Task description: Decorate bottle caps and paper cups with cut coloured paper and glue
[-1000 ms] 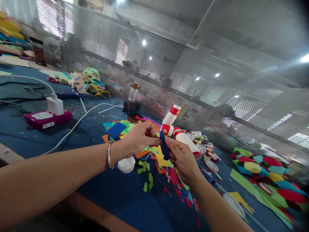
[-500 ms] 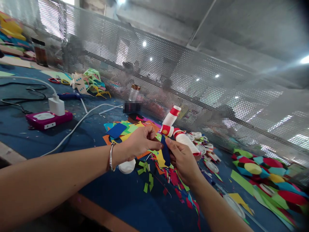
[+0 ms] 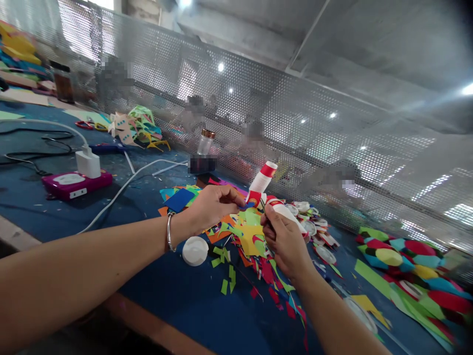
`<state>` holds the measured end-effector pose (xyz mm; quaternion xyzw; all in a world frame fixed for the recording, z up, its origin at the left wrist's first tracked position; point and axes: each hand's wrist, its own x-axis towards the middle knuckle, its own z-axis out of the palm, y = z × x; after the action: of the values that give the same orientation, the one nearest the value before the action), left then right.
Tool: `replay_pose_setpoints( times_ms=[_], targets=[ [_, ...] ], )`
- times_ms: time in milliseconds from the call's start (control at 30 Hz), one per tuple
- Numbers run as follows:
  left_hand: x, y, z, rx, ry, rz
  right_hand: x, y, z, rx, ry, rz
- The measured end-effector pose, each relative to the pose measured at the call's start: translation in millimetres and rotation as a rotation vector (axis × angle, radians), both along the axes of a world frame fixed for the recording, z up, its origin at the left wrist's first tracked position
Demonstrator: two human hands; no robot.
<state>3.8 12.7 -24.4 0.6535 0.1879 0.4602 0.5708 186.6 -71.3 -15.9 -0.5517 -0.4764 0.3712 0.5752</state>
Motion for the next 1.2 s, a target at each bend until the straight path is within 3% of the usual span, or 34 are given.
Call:
replay_pose_setpoints(
  times_ms=[167,533,667,1000,1200],
  targets=[
    [-2.8,-2.6,2.8,0.094,0.065,0.014,0.8,-0.1,0.5,-0.011,0.01,0.007],
    [-2.5,6.8,-0.2,0.091,0.008,0.064,-1.3,-2.3,-0.3,-0.114,-0.028,0.081],
    [-4.0,11.1,-0.9,0.049,0.045,-0.017,-0.9,-2.5,-1.1,-0.153,-0.051,0.13],
    [-10.9,16.5,5.5,0.213,0.202,-0.206,2.1,-3.0,0.3,-0.205,-0.124,0.2],
    [-8.3,19.7,1.0,0.23,0.211,-0.283,-0.7,-5.1,1.1,-0.232,-0.17,0.218]
  ],
)
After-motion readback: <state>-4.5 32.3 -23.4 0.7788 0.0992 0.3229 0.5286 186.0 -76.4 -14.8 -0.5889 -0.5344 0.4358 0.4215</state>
